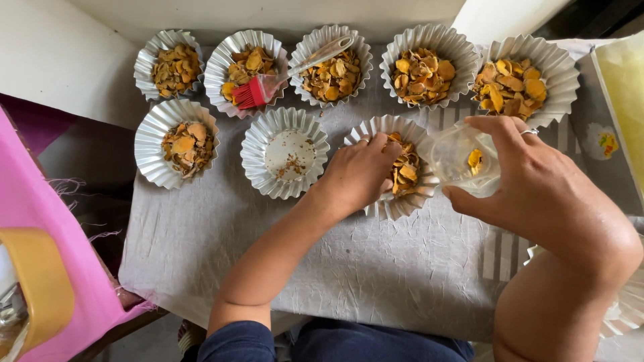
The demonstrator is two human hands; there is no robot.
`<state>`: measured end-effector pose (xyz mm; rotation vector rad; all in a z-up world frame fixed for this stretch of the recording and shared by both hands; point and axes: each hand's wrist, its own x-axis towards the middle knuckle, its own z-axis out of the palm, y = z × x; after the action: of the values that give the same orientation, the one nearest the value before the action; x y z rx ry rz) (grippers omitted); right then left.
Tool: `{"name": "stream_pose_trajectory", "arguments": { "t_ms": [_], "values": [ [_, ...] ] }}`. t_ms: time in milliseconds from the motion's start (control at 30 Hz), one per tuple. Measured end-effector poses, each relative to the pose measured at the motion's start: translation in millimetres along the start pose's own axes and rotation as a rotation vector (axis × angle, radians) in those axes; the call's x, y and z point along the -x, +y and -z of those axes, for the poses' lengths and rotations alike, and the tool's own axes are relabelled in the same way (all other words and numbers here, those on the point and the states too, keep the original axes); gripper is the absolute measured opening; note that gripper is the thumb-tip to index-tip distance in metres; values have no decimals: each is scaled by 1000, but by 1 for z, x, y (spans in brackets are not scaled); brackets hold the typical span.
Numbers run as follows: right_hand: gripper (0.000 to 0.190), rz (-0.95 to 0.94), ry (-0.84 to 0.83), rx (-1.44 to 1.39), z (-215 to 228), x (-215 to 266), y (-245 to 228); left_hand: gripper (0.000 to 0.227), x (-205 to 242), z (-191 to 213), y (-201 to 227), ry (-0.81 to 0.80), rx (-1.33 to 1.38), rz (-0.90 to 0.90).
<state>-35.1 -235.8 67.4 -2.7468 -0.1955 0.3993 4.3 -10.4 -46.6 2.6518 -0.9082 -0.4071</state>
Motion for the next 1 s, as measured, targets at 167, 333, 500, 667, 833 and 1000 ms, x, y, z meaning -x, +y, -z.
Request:
{"name": "stream_pose_trajectory", "arguments": {
  "t_ms": [167, 333, 500, 667, 833, 1000],
  "values": [
    [93, -89, -130, 25, 6, -5, -16, 48, 2, 2, 1, -94, -11, 33],
    [88, -63, -138, 22, 2, -6, -20, 25, -7, -7, -1, -50, -28, 7],
    [94, -20, -99, 19, -2, -5, -18, 28, -8, -3, -6, -50, 16, -13],
    [97, 107, -13, 23, -10, -10, -12, 21, 12, 37, -6, -53, 260, -13],
    [95, 73, -17, -36, -12, -14, -9, 21, 40, 81, -3, 173, 355, -209],
    [100, 71, -68, -36, -11, -14, -16, 23, 51, 98, 10, 334, 565, -352]
  ]
}}
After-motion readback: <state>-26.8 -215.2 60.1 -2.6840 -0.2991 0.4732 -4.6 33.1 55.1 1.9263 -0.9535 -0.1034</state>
